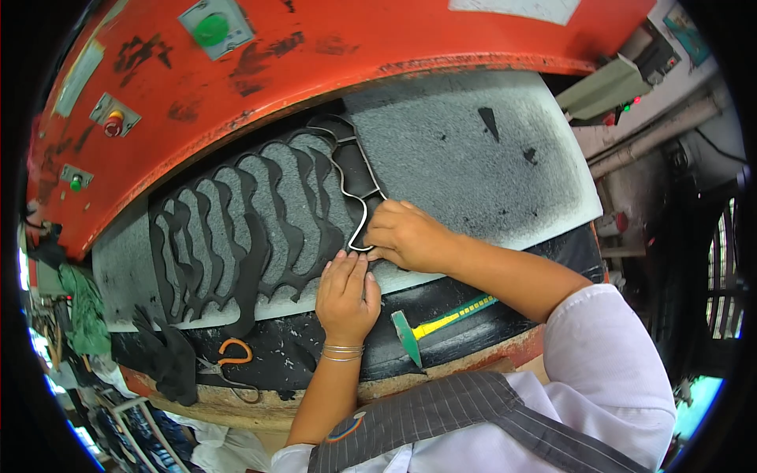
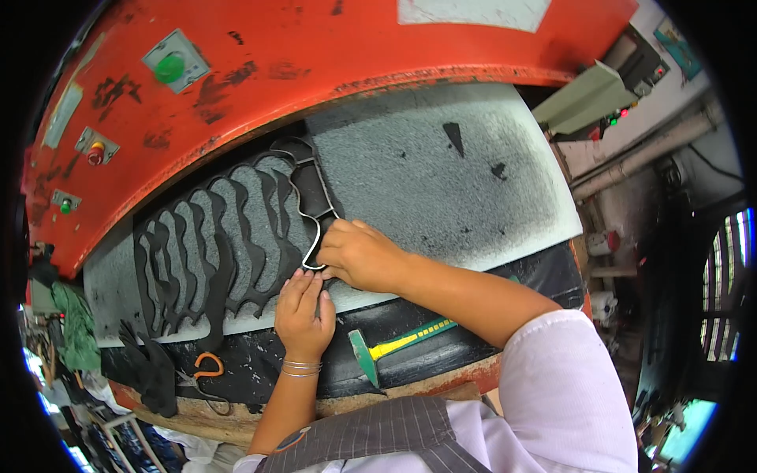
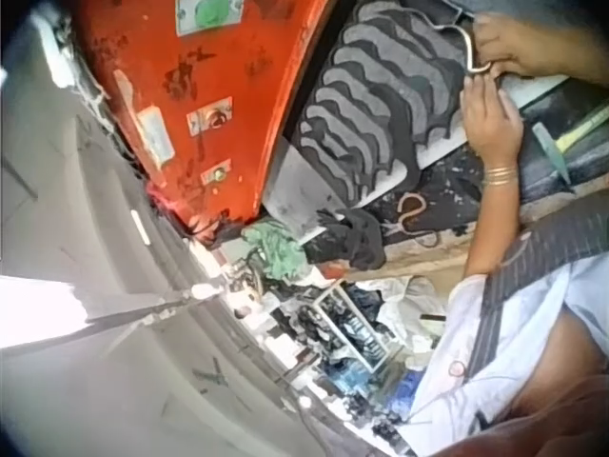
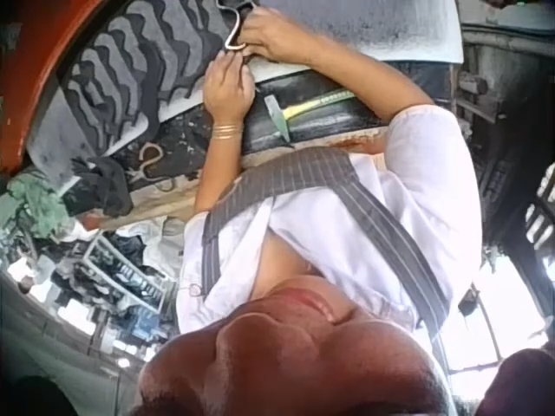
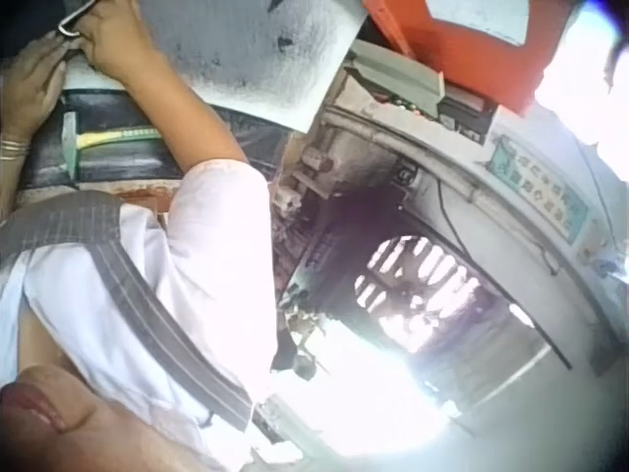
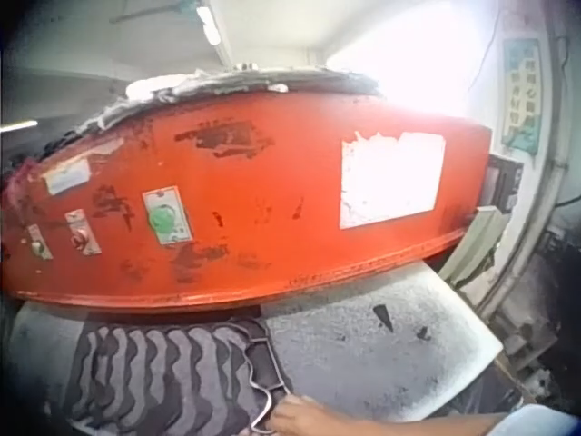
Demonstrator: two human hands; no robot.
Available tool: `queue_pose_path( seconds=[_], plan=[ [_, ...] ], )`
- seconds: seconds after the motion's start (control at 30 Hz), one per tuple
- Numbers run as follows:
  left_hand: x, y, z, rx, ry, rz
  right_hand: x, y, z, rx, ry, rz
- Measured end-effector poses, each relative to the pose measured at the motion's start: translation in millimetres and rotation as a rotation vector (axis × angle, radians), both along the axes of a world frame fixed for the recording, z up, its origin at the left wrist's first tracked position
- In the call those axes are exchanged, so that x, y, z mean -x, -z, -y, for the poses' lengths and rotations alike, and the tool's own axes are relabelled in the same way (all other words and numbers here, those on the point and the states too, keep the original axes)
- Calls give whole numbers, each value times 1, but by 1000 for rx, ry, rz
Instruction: Cutting shoe component shapes from black material using a hydraulic clicker press and metal cutting dies.
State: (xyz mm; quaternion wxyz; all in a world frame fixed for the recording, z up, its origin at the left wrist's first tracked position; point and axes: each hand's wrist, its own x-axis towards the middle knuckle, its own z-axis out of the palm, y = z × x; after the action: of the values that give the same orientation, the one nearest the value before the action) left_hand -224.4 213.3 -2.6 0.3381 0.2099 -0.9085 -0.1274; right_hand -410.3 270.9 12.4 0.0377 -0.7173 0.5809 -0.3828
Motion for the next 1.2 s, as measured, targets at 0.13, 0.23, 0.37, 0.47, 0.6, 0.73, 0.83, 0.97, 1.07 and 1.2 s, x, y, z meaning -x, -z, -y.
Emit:
queue_pose_path(
  seconds=[0.13,0.23,0.37,0.47,0.6,0.73,0.83,0.97,1.07,1.2],
  plan=[
    [-7,5,-2,-49,22,-44,-3,-1,3,-123,-34,11],
    [-13,10,-4,-52,15,-56,-3,-4,3,-267,-77,100],
    [-14,10,-1,-77,13,-65,-7,-19,6,-298,-58,93],
    [-14,10,-2,-99,7,-86,-8,-15,1,-230,-51,92],
    [-14,-3,9,-266,62,-116,-11,8,-5,-80,-27,62],
    [-4,-15,52,-281,411,76,-11,9,-7,-116,-47,70],
    [-4,-8,67,-285,533,26,-15,11,-6,-118,-80,106],
    [1,-7,67,-284,590,51,-20,10,-14,-139,-38,130],
    [-1,-7,65,-181,566,58,-22,8,-15,-123,-25,129],
    [-1,-5,66,-19,567,25,-30,-3,-18,-184,50,174]
  ],
)
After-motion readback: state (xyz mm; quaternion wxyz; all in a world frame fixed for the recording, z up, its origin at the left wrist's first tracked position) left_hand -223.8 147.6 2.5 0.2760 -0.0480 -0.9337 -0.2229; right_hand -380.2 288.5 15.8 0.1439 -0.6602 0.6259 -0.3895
